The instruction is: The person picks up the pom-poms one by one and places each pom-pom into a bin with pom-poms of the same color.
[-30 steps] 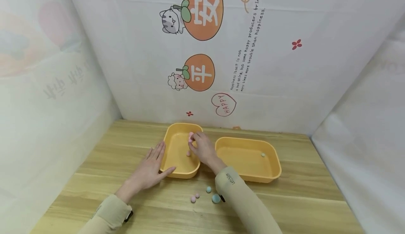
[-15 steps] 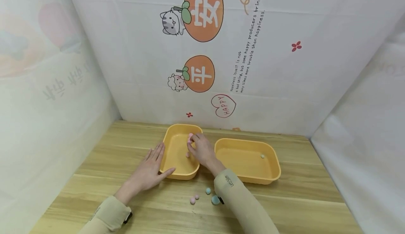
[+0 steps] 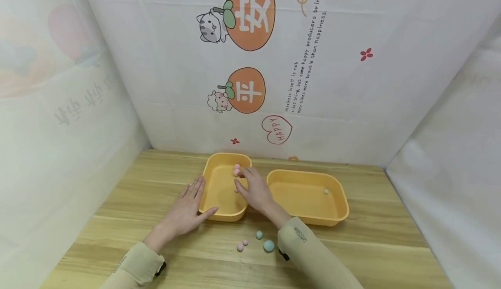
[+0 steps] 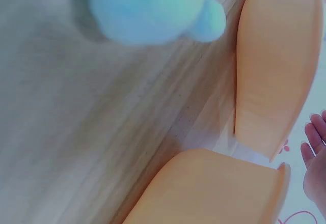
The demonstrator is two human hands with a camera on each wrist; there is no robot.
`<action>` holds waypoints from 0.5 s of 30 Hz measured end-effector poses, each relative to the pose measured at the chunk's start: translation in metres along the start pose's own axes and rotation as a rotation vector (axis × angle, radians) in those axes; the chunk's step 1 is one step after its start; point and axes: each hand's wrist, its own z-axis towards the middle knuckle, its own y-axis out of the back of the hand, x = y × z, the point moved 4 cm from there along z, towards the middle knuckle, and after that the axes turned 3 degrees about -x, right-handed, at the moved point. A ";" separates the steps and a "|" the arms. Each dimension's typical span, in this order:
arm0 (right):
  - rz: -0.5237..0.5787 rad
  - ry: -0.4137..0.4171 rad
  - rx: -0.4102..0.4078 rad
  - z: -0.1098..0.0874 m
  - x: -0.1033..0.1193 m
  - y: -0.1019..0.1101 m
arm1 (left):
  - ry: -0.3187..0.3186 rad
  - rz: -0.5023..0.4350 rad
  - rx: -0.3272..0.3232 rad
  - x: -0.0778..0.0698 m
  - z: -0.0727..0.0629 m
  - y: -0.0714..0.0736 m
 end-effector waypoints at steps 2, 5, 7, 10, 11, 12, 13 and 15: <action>0.017 0.006 -0.003 -0.005 0.002 0.006 | 0.002 0.001 -0.002 0.000 0.000 0.000; 0.038 0.028 -0.009 -0.015 0.003 0.013 | -0.001 -0.001 -0.013 -0.001 0.000 0.000; 0.045 0.045 -0.019 -0.022 0.003 0.017 | -0.005 -0.001 -0.020 -0.001 0.000 0.001; 0.052 0.074 -0.026 -0.034 0.003 0.024 | -0.001 -0.001 -0.018 -0.002 0.000 0.001; 0.055 0.079 -0.026 -0.037 0.003 0.027 | -0.001 -0.004 -0.018 -0.002 0.000 0.001; 0.058 0.090 -0.024 -0.041 0.004 0.029 | 0.001 -0.003 -0.012 -0.002 0.000 0.001; 0.058 0.096 -0.021 -0.044 0.004 0.031 | 0.001 -0.004 -0.011 -0.002 0.001 0.001; 0.071 0.098 -0.008 -0.051 0.006 0.034 | 0.001 -0.007 -0.005 -0.002 0.001 0.002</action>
